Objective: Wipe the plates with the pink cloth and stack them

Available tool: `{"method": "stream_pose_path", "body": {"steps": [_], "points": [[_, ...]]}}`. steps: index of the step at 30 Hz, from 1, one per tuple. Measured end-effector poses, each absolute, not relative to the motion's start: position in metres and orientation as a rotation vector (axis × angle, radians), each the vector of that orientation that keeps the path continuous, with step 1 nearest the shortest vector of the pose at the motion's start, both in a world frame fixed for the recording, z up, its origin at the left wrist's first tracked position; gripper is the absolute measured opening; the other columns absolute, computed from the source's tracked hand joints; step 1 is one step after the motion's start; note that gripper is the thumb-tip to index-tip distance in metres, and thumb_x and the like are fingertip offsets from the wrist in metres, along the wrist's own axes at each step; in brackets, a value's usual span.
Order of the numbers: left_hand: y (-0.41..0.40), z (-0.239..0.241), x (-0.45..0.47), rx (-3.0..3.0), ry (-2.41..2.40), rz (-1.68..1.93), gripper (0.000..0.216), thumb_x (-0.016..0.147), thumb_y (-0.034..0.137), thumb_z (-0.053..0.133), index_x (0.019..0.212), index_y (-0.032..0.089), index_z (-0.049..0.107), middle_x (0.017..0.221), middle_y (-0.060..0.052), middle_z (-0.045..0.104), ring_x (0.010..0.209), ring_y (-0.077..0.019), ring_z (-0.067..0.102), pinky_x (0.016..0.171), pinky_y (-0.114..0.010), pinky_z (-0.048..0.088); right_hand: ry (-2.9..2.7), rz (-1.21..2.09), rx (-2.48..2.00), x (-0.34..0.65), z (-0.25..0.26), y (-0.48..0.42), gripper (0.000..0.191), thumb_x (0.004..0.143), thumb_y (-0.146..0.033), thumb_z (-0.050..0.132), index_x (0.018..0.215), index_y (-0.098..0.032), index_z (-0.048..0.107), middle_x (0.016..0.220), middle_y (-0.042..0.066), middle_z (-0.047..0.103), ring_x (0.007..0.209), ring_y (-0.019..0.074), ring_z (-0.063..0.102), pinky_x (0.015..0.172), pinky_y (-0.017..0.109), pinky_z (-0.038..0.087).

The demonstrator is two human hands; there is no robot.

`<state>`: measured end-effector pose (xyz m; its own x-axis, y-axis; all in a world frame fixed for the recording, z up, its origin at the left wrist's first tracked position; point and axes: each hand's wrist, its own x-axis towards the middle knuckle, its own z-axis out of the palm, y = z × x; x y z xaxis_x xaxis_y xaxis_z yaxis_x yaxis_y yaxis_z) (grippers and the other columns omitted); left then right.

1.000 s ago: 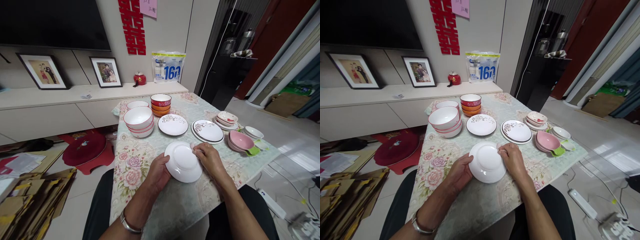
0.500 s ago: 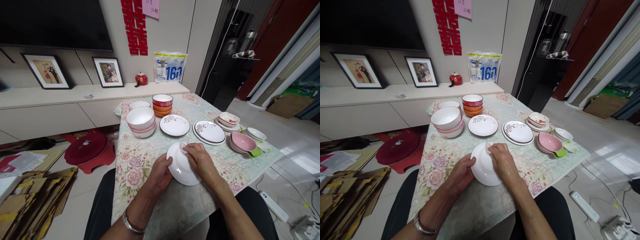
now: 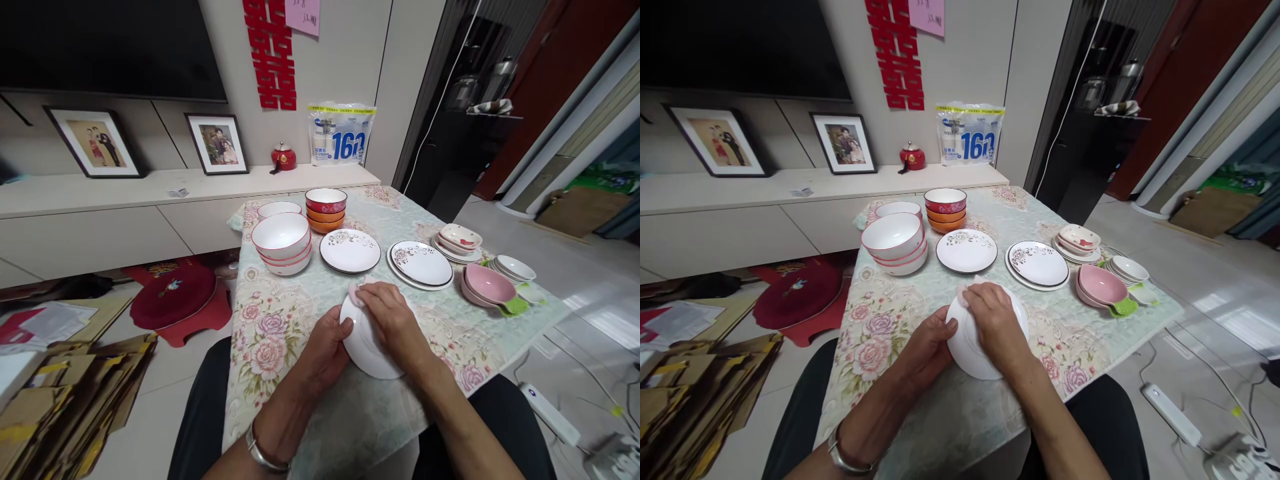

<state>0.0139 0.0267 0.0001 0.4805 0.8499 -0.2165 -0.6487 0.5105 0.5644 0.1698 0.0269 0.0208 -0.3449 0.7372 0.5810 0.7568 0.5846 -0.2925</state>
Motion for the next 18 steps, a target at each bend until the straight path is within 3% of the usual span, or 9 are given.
{"method": "stream_pose_path", "body": {"steps": [5,12,15,18], "points": [[0.027,0.0,0.013,0.423,0.566,0.945,0.054,0.053,0.024,0.094,0.1,0.014,0.069,0.1,-0.011,0.076,0.094,-0.0263,0.069,0.084,-0.035,0.051,-1.971,-0.016,-1.476,0.191,0.026,0.038,0.029,0.102,-0.025,0.043,0.119,-0.016,0.065,0.114,0.013,0.069,0.107,0.0265,0.059,0.093,0.04,0.046],[0.028,-0.001,0.013,0.392,0.65,0.977,0.055,0.053,0.023,0.094,0.102,0.012,0.07,0.102,-0.012,0.076,0.089,-0.0236,0.068,0.079,-0.032,0.05,-1.878,0.19,-2.191,0.216,0.039,0.023,0.039,0.104,-0.034,0.035,0.081,-0.019,0.063,0.083,0.01,0.071,0.074,0.0226,0.062,0.064,0.032,0.036],[0.028,-0.003,0.013,0.397,0.659,0.977,0.054,0.054,0.023,0.093,0.103,0.012,0.071,0.103,-0.013,0.076,0.087,-0.0229,0.068,0.078,-0.032,0.05,-1.909,0.128,-2.248,0.217,0.037,0.019,0.037,0.104,-0.031,0.036,0.084,-0.017,0.064,0.083,0.012,0.07,0.076,0.0244,0.062,0.064,0.033,0.037],[0.027,-0.003,0.013,0.422,0.65,0.964,0.053,0.055,0.025,0.093,0.102,0.013,0.071,0.102,-0.013,0.076,0.089,-0.0247,0.068,0.08,-0.034,0.05,-1.922,-0.091,-2.042,0.211,0.027,0.024,0.03,0.101,-0.024,0.04,0.103,-0.013,0.067,0.093,0.016,0.069,0.089,0.0287,0.061,0.073,0.037,0.044]]}}
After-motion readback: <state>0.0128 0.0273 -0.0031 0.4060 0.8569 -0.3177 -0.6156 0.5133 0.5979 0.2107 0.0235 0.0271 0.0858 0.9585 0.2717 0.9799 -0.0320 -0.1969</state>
